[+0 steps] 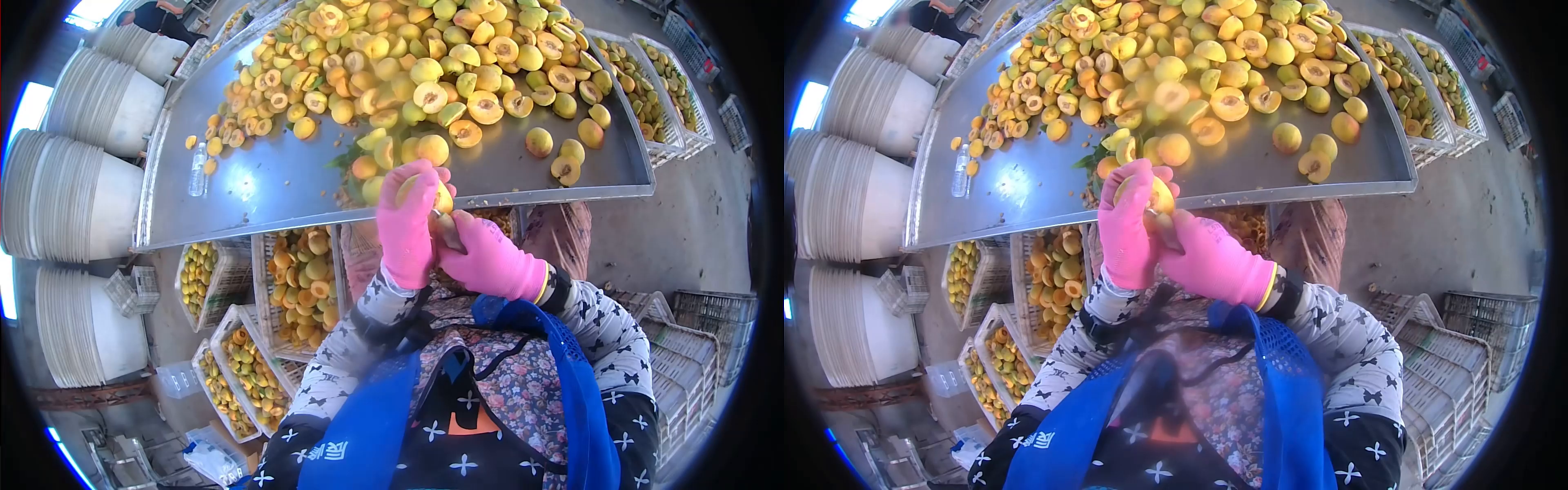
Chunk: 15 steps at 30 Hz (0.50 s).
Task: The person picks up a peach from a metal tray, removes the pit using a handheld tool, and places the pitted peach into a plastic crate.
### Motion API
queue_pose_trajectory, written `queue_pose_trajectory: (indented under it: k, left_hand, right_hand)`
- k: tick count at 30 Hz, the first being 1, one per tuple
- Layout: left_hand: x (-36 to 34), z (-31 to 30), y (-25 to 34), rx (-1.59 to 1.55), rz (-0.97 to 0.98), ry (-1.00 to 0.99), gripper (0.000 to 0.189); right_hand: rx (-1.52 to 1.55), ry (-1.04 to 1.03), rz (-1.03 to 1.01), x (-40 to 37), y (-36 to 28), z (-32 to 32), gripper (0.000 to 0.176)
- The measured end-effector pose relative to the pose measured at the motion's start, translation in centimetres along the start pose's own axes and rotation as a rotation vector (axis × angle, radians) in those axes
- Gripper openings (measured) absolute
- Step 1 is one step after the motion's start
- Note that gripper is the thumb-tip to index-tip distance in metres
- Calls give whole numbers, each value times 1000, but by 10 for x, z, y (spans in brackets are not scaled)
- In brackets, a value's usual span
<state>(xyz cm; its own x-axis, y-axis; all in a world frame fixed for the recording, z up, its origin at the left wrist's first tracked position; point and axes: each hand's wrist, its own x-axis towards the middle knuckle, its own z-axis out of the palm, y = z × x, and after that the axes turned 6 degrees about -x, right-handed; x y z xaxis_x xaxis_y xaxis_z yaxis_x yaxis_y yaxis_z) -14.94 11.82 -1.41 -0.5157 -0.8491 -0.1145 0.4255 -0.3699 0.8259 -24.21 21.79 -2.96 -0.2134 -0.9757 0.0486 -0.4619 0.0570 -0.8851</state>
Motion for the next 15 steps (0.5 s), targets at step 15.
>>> queue_pose_trajectory:
  k: [15]
  left_hand:
    - [7, -8, 10, 309, -159, -120, 37]
  right_hand:
    - [784, -532, 341, -3, -4, -21, 18]
